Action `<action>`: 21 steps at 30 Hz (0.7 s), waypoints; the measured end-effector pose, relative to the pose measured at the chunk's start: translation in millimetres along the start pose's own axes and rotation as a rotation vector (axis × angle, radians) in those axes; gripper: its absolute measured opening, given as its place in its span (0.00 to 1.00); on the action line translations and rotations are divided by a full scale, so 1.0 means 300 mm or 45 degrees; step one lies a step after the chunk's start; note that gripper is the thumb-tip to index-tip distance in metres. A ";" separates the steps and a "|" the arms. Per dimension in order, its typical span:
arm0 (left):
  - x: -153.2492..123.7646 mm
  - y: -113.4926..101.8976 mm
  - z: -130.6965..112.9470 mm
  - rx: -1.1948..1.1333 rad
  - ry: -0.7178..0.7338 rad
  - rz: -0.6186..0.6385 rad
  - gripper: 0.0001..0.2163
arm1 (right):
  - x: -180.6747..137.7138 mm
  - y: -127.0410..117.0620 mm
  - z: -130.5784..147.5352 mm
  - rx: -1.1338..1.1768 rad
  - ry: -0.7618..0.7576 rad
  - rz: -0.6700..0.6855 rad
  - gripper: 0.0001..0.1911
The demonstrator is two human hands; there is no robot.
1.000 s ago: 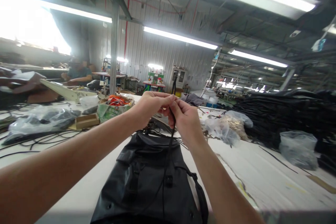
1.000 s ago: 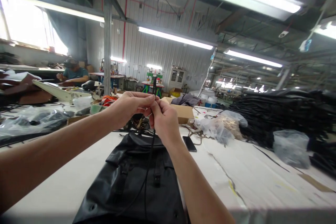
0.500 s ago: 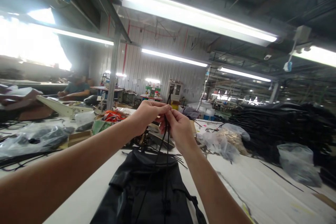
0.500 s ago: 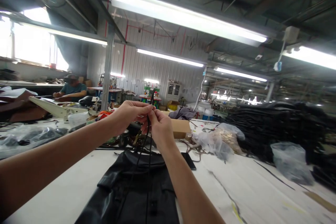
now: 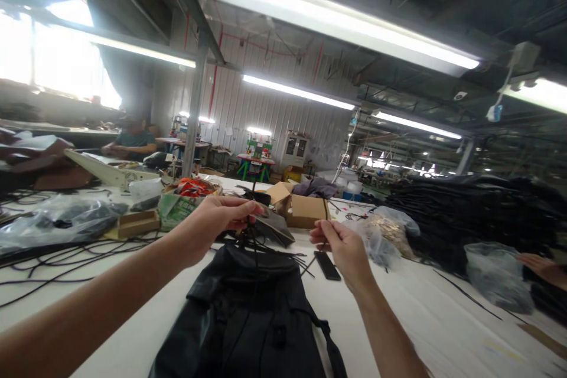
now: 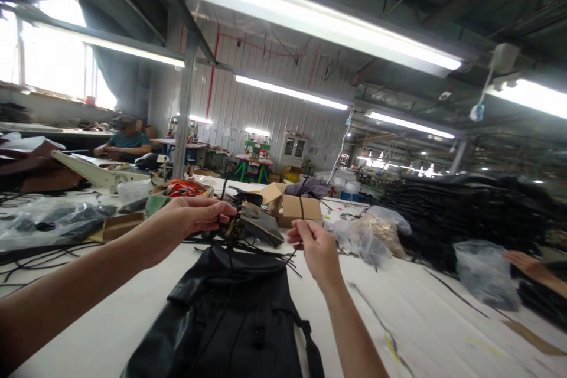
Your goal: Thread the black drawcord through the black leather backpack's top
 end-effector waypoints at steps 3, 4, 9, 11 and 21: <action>-0.096 -0.057 0.114 -0.095 -0.098 -0.021 0.28 | -0.022 -0.125 -0.126 -0.215 0.060 -0.167 0.35; -0.120 -0.065 0.151 -0.123 -0.126 -0.039 0.28 | -0.043 -0.137 -0.134 -0.275 0.047 -0.216 0.34; -0.156 -0.019 0.261 -0.229 -0.219 -0.084 0.28 | -0.247 0.176 -0.008 -0.079 -0.014 0.265 0.37; -0.148 0.015 0.253 -0.286 -0.188 -0.062 0.26 | -0.348 0.351 0.070 0.120 0.050 0.548 0.43; -0.262 -0.019 0.046 -0.123 0.090 0.028 0.22 | -0.380 0.467 0.244 0.479 -0.038 0.507 0.20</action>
Point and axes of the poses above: each hand's wrist, its own x-axis towards the middle knuckle, its own y-axis out of the palm, z = x × y, the point moved 9 cm from there along x, towards the middle knuckle, and after that the axes turned 4 degrees about y, right-handed, at the moved point
